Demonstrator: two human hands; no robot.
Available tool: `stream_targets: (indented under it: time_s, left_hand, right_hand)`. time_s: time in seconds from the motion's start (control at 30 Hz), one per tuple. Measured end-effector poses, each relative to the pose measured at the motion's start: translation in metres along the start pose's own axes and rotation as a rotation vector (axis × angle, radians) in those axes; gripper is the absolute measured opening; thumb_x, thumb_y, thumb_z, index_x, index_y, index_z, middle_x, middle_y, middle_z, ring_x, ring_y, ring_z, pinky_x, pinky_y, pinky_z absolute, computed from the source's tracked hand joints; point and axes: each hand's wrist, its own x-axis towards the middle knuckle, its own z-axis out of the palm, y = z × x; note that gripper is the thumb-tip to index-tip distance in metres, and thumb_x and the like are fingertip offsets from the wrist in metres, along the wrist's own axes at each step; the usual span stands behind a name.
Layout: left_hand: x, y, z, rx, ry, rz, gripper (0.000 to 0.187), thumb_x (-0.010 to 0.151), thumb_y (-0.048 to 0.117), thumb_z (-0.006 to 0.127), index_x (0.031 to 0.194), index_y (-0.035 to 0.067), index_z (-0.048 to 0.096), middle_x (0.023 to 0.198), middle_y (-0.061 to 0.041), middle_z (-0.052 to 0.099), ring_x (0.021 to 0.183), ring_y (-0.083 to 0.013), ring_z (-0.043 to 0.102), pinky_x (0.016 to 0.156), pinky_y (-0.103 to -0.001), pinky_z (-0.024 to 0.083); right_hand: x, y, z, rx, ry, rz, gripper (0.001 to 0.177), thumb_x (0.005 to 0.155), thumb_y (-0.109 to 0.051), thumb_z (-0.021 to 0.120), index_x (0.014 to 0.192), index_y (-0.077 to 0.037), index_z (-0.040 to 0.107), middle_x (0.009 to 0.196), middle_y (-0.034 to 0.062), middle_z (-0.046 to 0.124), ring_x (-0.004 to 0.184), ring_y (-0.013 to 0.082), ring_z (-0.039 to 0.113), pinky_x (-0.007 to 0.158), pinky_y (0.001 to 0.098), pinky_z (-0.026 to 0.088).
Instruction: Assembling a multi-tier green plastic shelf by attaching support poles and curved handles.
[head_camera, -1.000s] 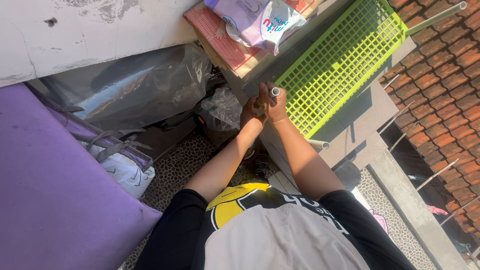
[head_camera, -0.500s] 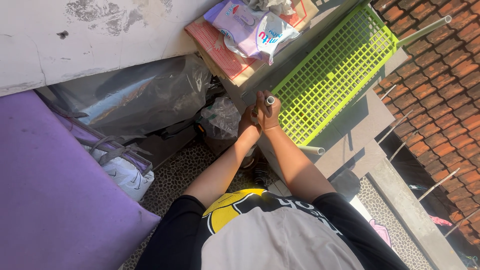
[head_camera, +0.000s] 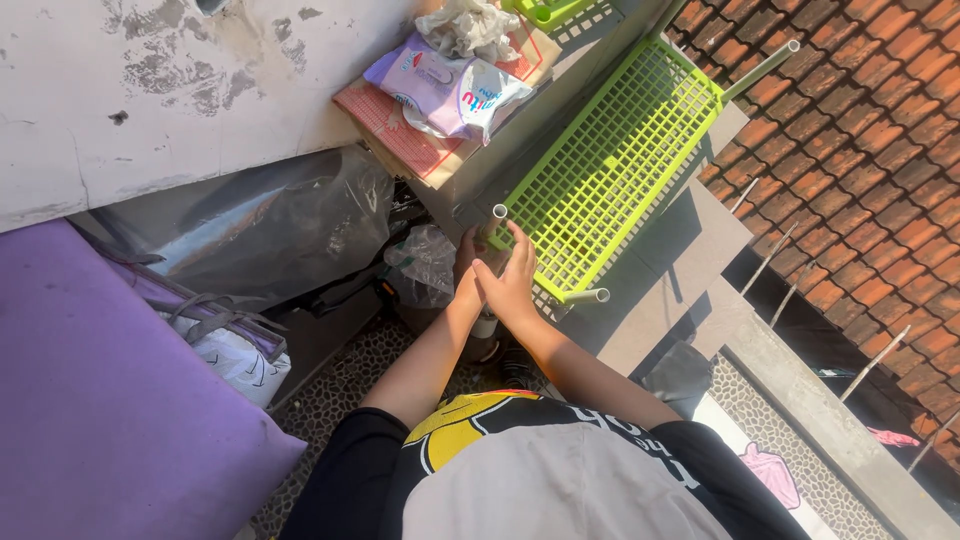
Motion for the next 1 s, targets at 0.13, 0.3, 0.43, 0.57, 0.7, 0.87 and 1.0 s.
stream_targets:
  time_s: [0.13,0.3,0.43,0.57,0.7,0.87,1.0]
  left_hand:
    - [-0.024,0.048,0.002,0.211,0.156,0.011,0.078,0.081,0.018,0.081,0.148,0.01,0.042,0.115,-0.012,0.06,0.108,-0.0248,0.06,0.089,-0.038,0.052]
    - [-0.041,0.076,-0.013,0.103,0.188,-0.135,0.079,0.084,0.018,0.079,0.151,0.009,0.039,0.121,-0.013,0.057,0.111,-0.0253,0.06,0.087,-0.038,0.054]
    - [-0.048,0.102,-0.03,0.081,0.226,0.043,0.075,0.085,0.014,0.078,0.151,0.007,0.043,0.121,-0.013,0.06,0.112,-0.0209,0.06,0.088,-0.037,0.054]
    - [-0.063,0.162,-0.047,-0.034,0.193,-0.177,0.067,0.086,0.018,0.072,0.147,0.012,0.044,0.12,-0.006,0.055,0.089,-0.0157,0.056,0.07,-0.034,0.051]
    - [-0.051,0.152,-0.052,-0.152,0.224,-0.055,0.056,0.092,0.015,0.069,0.144,0.012,0.049,0.12,-0.005,0.058,0.095,-0.0112,0.055,0.078,-0.026,0.048]
    - [-0.049,0.191,-0.043,-0.171,0.218,0.025,0.048,0.094,0.013,0.067,0.14,0.012,0.053,0.121,-0.004,0.056,0.094,-0.0114,0.053,0.081,-0.027,0.048]
    - [-0.046,0.217,-0.033,-0.212,0.207,0.126,0.046,0.093,0.012,0.067,0.138,0.012,0.054,0.123,-0.004,0.056,0.098,-0.0106,0.055,0.086,-0.028,0.049]
  right_hand:
    - [-0.006,-0.042,-0.043,0.025,-0.052,-0.153,0.078,0.082,-0.02,0.077,0.149,-0.006,0.041,0.149,0.018,0.045,0.14,0.0372,0.038,0.118,0.0474,0.028]
    - [0.005,-0.067,-0.072,0.058,-0.149,-0.226,0.057,0.084,-0.016,0.075,0.137,-0.011,0.055,0.141,0.0138,0.054,0.137,0.0319,0.05,0.116,0.0442,0.036]
    - [0.014,-0.09,-0.083,0.149,-0.239,-0.281,0.053,0.086,-0.016,0.074,0.136,-0.01,0.057,0.137,0.0127,0.057,0.133,0.0295,0.053,0.114,0.0431,0.04]
    - [0.043,-0.106,-0.098,0.282,-0.304,-0.183,0.048,0.087,-0.014,0.074,0.132,-0.012,0.059,0.136,0.0087,0.055,0.129,0.0251,0.053,0.104,0.0398,0.046]
    - [0.11,-0.097,-0.114,0.477,-0.245,-0.086,0.041,0.093,-0.01,0.069,0.132,-0.01,0.059,0.133,0.0088,0.059,0.127,0.0206,0.055,0.102,0.0369,0.05]
    - [0.224,-0.059,-0.111,0.691,-0.2,0.004,0.045,0.095,-0.007,0.067,0.139,-0.006,0.055,0.134,0.0129,0.056,0.117,0.0198,0.056,0.102,0.035,0.049]
    - [0.309,-0.045,-0.099,1.045,-0.144,0.184,0.054,0.092,-0.005,0.064,0.143,-0.006,0.047,0.132,0.0165,0.051,0.113,0.0271,0.057,0.103,0.0384,0.051]
